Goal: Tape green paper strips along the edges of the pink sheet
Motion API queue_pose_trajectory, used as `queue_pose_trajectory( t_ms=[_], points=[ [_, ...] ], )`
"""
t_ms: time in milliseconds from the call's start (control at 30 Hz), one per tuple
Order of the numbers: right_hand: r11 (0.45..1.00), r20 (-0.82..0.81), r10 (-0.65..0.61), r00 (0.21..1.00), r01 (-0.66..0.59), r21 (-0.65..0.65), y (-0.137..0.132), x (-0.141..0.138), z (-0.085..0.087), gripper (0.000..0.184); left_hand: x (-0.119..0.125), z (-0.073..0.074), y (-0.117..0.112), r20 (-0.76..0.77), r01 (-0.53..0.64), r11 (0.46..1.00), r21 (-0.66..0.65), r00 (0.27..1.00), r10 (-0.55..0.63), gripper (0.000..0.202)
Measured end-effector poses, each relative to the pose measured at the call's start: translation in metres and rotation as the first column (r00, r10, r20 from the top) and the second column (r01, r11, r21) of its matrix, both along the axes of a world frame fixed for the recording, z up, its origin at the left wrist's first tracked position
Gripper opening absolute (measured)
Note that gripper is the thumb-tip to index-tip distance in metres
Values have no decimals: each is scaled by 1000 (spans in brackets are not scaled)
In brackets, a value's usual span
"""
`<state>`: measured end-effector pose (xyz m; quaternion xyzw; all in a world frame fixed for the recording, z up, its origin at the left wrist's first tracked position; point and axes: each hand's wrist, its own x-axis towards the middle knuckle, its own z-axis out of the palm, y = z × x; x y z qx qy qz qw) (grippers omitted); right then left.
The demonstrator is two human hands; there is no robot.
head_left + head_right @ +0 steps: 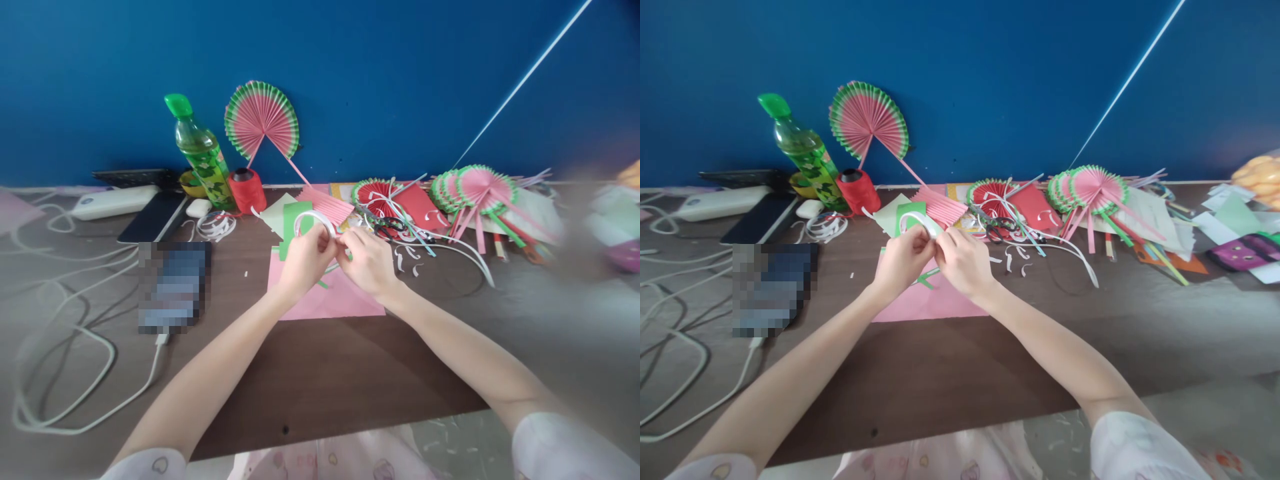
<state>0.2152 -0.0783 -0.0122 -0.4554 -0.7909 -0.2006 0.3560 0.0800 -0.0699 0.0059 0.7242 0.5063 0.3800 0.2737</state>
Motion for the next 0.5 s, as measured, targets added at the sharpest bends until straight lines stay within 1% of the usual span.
queue_pose_trajectory(
  t_ms=[100, 300, 400, 500],
  points=[
    [999, 29, -11, 1000, 9, 49, 0, -1, 1, 19, 1, 1, -1, 33, -6, 999, -32, 999, 7, 17],
    [992, 40, 29, 999, -34, 120, 1, -1, 2, 20, 0, 3, 0, 97, 18, 991, -134, 995, -5, 14],
    [989, 52, 46, 998, -53, 137, 2, 0, 1, 20, 0, 1, 1, 144, 29, 981, -192, 990, -1, 12],
    [986, 55, 67, 996, -74, 150, 3, 0, 1, 20, 0, -3, 5, 230, 70, 963, -259, 973, -9, 12]
  ],
)
